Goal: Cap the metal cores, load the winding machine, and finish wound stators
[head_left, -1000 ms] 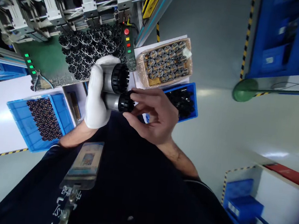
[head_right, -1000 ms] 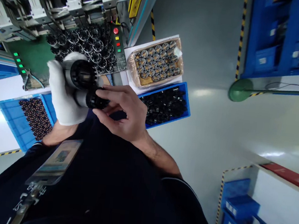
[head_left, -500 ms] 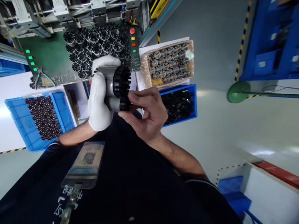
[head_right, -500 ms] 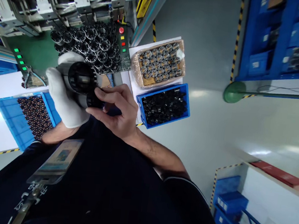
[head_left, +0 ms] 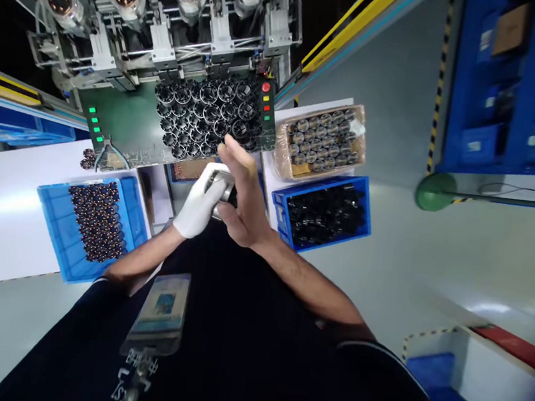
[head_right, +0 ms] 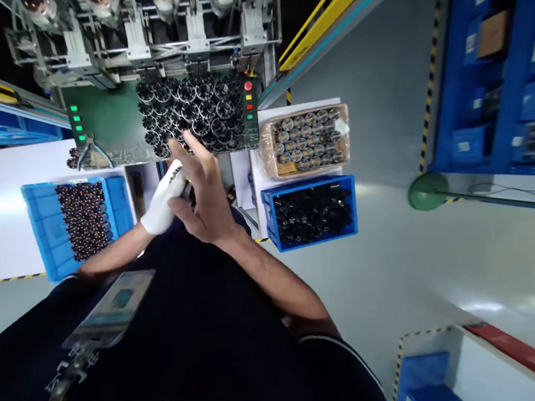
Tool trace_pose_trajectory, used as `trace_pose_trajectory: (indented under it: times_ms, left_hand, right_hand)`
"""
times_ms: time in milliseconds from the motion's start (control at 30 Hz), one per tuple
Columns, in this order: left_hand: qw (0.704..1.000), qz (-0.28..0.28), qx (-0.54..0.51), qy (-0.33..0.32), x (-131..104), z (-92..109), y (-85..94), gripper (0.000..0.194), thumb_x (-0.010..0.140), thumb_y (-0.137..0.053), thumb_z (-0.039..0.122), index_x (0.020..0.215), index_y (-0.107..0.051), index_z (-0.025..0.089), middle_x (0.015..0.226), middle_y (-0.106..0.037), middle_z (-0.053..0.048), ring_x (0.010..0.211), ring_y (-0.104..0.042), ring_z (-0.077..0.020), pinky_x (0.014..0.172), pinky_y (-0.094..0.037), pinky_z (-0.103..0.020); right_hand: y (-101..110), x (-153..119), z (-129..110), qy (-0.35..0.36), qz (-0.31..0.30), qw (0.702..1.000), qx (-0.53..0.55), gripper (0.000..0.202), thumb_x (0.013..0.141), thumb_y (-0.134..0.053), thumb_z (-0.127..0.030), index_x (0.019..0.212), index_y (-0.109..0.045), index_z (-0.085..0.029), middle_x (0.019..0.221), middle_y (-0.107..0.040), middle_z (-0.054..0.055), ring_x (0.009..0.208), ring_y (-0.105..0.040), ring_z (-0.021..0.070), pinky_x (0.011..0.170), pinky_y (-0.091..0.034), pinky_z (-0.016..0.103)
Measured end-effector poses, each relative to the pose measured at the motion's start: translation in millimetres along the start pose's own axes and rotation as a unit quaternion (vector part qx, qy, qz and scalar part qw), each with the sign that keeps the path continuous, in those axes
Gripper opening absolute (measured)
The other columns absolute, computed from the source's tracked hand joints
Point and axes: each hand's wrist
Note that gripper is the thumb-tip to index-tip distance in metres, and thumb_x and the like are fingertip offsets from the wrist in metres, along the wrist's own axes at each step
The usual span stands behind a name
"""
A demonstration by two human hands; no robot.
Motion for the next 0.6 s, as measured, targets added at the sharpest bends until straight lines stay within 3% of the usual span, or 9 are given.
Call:
trace_pose_trajectory:
  times_ms: [67, 133, 200, 267, 367, 433, 600]
  left_hand:
    - [0.998, -0.010, -0.049, -0.043, 26, -30, 5.2, 0.035, 0.114, -0.078, 0.053, 0.131, -0.079, 0.022, 0.121, -0.084, -0.009, 0.110, -0.085, -0.0264, 0.100, -0.077, -0.038]
    - [0.996, 0.003, -0.069, -0.063, 62, -63, 6.9, 0.051, 0.097, -0.099, 0.049, 0.134, -0.074, 0.022, 0.135, -0.082, -0.014, 0.128, -0.083, -0.0334, 0.118, -0.071, -0.048]
    - [0.997, 0.008, -0.032, -0.069, 104, -94, 3.4, 0.057, 0.092, -0.103, 0.046, 0.135, -0.074, 0.023, 0.141, -0.079, -0.017, 0.139, -0.077, -0.0412, 0.125, -0.066, -0.057]
    - [0.994, -0.034, 0.053, -0.088, 146, -116, -3.9, 0.059, 0.095, -0.100, 0.048, 0.142, -0.075, 0.023, 0.148, -0.077, -0.020, 0.148, -0.070, -0.0452, 0.128, -0.062, -0.060]
    - [0.975, -0.106, 0.147, -0.132, 196, -130, -14.3, 0.062, 0.102, -0.091, 0.054, 0.152, -0.074, 0.022, 0.156, -0.074, -0.023, 0.155, -0.062, -0.0486, 0.126, -0.061, -0.062]
    - [0.960, -0.145, 0.179, -0.158, 217, -130, -17.8, 0.063, 0.108, -0.083, 0.059, 0.156, -0.072, 0.020, 0.159, -0.072, -0.026, 0.157, -0.058, -0.0501, 0.124, -0.060, -0.063]
    - [0.940, -0.187, 0.212, -0.194, 239, -128, -17.1, 0.074, 0.113, -0.069, 0.070, 0.163, -0.067, 0.016, 0.163, -0.067, -0.032, 0.159, -0.052, -0.0544, 0.122, -0.056, -0.065]
  right_hand:
    - [7, -12, 10, -0.036, -0.020, 0.999, -0.015, 0.082, 0.122, -0.039, -0.081, 0.194, -0.030, -0.042, 0.196, -0.043, 0.008, 0.180, -0.047, 0.0411, 0.147, -0.044, 0.074]
    - [20, -33, 21, -0.108, -0.039, 0.993, -0.032, 0.075, 0.124, -0.048, -0.073, 0.191, -0.037, -0.043, 0.189, -0.055, 0.009, 0.171, -0.059, 0.0387, 0.143, -0.053, 0.069]
    - [29, -59, 34, -0.203, -0.057, 0.976, -0.049, 0.068, 0.125, -0.053, -0.065, 0.187, -0.045, -0.039, 0.177, -0.066, 0.011, 0.156, -0.073, 0.0353, 0.136, -0.061, 0.063]
    - [30, -89, 45, -0.289, -0.083, 0.951, -0.078, 0.064, 0.125, -0.054, -0.062, 0.182, -0.055, -0.034, 0.168, -0.073, 0.014, 0.147, -0.078, 0.0347, 0.134, -0.062, 0.061]
    - [23, -130, 56, -0.388, -0.132, 0.906, -0.108, 0.058, 0.120, -0.058, -0.062, 0.166, -0.072, -0.029, 0.163, -0.078, 0.014, 0.155, -0.074, 0.0381, 0.140, -0.057, 0.063]
    - [18, -153, 60, -0.434, -0.141, 0.884, -0.100, 0.054, 0.119, -0.057, -0.061, 0.156, -0.079, -0.029, 0.159, -0.082, 0.013, 0.151, -0.078, 0.0378, 0.137, -0.060, 0.062]
    - [19, -188, 63, -0.470, -0.090, 0.873, -0.094, 0.058, 0.119, -0.052, -0.068, 0.156, -0.079, -0.032, 0.160, -0.083, 0.013, 0.132, -0.087, 0.0367, 0.128, -0.067, 0.060]
Point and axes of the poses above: each hand's wrist, its own x-axis towards the middle knuckle, its own y-axis out of the back of the hand, z = x × y
